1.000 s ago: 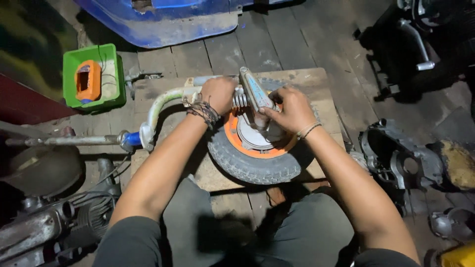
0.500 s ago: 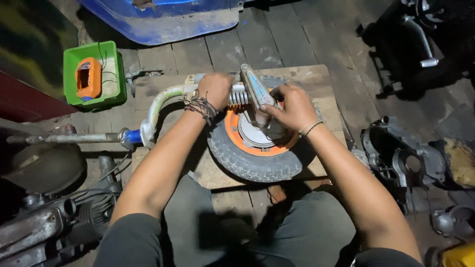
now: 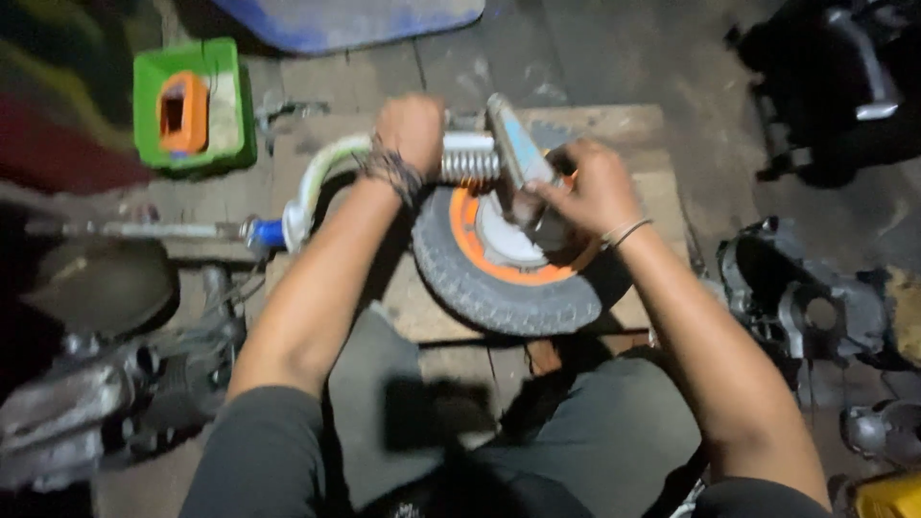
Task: The person uses a wrench to tighten a bolt on a wheel assembly with an orange rim and black tire. After tightening, the person wipes the wheel hub area with a brown cloth.
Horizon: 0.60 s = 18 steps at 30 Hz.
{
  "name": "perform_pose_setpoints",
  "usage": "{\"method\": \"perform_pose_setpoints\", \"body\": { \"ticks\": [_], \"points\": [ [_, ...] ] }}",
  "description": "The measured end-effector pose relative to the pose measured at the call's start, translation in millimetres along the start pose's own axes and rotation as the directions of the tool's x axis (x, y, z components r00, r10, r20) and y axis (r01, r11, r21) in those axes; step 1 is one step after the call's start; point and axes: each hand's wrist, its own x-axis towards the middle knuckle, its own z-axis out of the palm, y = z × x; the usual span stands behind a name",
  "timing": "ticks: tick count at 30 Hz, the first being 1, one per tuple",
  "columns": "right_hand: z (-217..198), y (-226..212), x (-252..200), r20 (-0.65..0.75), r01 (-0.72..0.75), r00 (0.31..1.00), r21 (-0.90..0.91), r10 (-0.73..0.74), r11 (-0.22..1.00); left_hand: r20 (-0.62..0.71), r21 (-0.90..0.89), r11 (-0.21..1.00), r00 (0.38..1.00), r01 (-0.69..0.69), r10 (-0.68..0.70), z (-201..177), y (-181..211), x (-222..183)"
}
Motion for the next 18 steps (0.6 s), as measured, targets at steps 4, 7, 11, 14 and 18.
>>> {"method": "perform_pose_setpoints", "body": {
  "ticks": [4,7,11,14,18],
  "points": [
    [8,11,2,0.061,-0.023,0.998,-0.071,0.027,0.997,-0.001,-0.117,0.991,0.998,0.063,-0.063,-17,-52,-3],
    [6,11,5,0.060,-0.040,0.997,-0.088,0.045,0.995,-0.061,-0.171,0.974,0.986,0.145,-0.158,-24,-63,-6],
    [4,7,5,0.086,-0.087,0.992,-0.099,0.096,0.991,0.029,-0.190,0.968,0.986,0.166,-0.163,-17,-53,-2],
    [3,5,3,0.086,-0.097,0.991,-0.087,0.105,0.991,0.076,-0.294,0.947,0.991,0.131,-0.114,-10,-39,2],
    [4,5,3,0.084,-0.109,0.990,-0.078,0.115,0.991,0.084,-0.456,0.889,0.996,0.049,-0.012,17,-30,7]
  ]
}}
